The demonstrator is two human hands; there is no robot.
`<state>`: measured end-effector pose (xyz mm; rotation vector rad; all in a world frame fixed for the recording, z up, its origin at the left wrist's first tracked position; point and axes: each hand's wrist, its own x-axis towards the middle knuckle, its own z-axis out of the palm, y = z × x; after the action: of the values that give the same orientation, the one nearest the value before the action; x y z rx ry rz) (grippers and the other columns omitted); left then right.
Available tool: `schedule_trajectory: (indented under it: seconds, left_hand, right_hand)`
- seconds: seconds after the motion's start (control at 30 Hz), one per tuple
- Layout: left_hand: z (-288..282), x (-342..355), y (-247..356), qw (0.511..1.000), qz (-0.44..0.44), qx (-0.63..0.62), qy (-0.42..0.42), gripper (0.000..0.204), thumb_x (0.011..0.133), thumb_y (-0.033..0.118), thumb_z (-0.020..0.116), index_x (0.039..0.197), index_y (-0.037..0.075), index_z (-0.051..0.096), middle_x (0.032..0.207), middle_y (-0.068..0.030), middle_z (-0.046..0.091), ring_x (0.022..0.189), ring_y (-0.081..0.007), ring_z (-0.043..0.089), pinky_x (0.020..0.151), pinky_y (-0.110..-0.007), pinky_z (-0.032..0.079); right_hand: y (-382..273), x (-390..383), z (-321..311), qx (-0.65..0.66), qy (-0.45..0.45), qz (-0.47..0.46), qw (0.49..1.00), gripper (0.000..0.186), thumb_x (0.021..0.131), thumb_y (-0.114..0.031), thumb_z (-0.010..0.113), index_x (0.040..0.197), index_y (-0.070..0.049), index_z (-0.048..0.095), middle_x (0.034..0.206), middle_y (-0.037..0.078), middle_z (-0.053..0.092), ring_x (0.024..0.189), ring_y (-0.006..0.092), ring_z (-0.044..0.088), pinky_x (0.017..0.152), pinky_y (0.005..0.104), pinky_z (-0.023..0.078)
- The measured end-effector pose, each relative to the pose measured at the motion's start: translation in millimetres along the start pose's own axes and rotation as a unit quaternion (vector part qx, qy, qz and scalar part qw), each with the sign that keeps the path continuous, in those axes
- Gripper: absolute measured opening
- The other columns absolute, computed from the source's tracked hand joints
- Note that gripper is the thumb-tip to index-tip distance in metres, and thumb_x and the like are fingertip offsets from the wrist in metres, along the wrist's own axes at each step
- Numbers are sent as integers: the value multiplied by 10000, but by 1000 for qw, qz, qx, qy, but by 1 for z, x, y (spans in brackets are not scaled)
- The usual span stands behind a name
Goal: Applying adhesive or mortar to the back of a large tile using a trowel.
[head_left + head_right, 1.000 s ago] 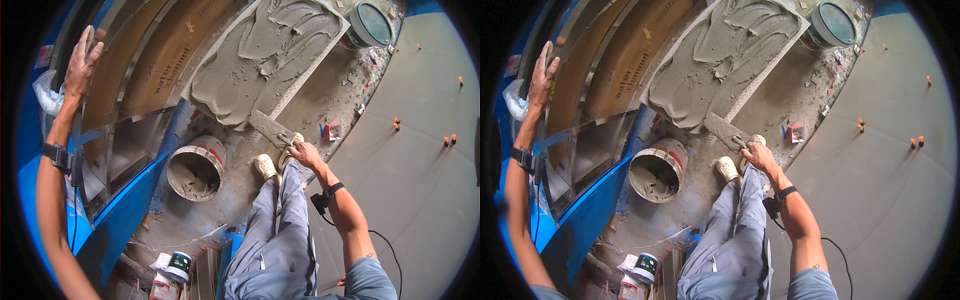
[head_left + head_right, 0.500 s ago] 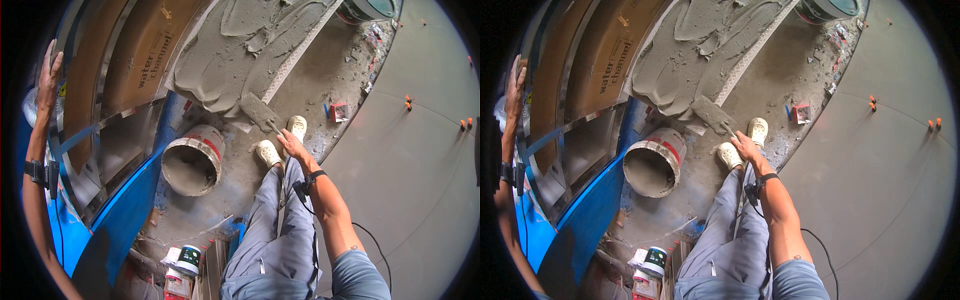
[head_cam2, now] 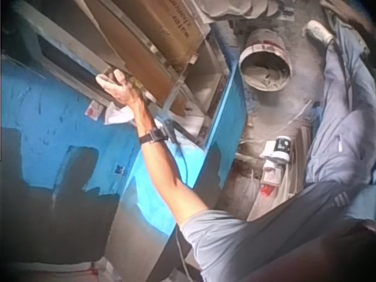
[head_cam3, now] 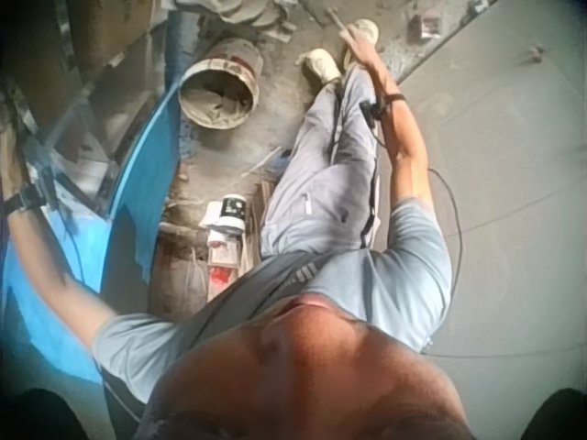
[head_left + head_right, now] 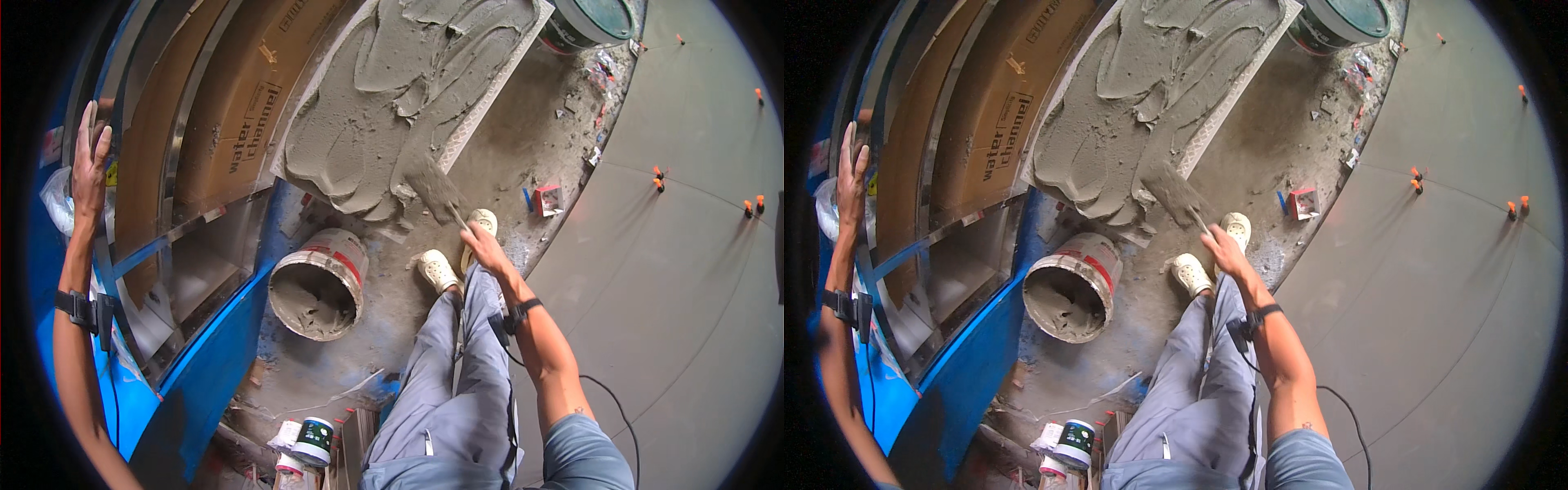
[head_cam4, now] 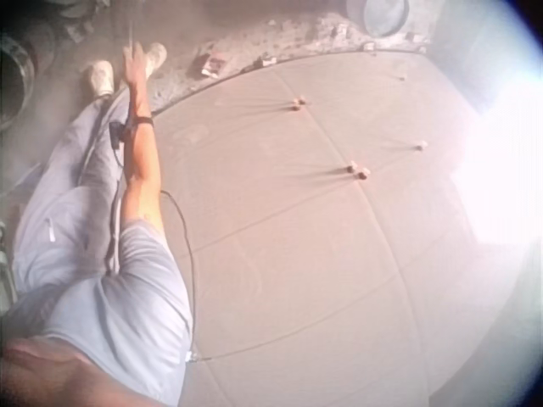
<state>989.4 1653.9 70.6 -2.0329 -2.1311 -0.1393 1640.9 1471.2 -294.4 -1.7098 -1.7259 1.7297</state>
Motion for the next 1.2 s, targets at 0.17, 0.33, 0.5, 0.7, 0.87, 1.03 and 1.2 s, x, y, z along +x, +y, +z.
schedule_trajectory:
  seconds: [0.17,0.33,0.5,0.7,0.87,1.03,1.2]
  left_hand:
    - [-3,-2,4,1000,-16,-27,2,815,849,741,380,1505,271,263,1569,-106,239,1404,-346,317,1137,-571,241]
    - [-19,6,-6,1000,4,-14,4,803,860,725,388,1505,262,271,1560,-110,260,1402,-340,323,1134,-562,257]
    - [-2,0,-1,1000,-15,-23,-11,792,864,721,380,1504,264,278,1557,-115,266,1396,-345,331,1134,-564,254]
    - [-5,-3,-3,1000,7,17,13,768,879,699,380,1505,268,270,1566,-96,252,1424,-345,272,1145,-578,205]
    - [0,-1,-2,1000,8,-12,9,768,884,701,373,1509,271,253,1573,-88,239,1431,-346,252,1146,-582,196]
    - [-1,-1,-3,1000,7,4,5,772,882,707,366,1509,272,253,1573,-88,236,1422,-344,275,1142,-579,214]
    - [-4,1,-6,1000,17,14,-4,775,881,714,353,1510,272,252,1573,-84,237,1417,-343,288,1138,-587,221]
  right_hand:
    - [-21,46,8,168,-17,41,985,394,936,-349,527,1019,36,530,864,128,596,825,218,575,757,360,462]
    - [42,-3,-1,47,20,85,995,414,920,-326,510,1065,60,544,869,155,602,769,225,563,715,358,462]
    - [30,-69,-13,14,42,145,988,377,922,-300,529,1076,44,548,933,221,610,881,321,593,798,411,457]
    - [-26,-42,47,-159,-10,-49,986,295,908,-298,573,971,-13,528,922,227,584,891,402,576,792,479,457]
    - [-22,-1,14,-152,114,9,982,307,906,-303,554,986,-8,526,939,250,595,915,430,577,786,496,459]
    - [10,-10,-47,-75,167,143,973,397,922,-359,541,1089,1,564,1014,282,631,1000,440,603,817,468,470]
    - [-13,0,-57,-10,140,124,982,433,933,-381,534,1103,17,556,1042,292,611,1026,406,599,840,439,457]
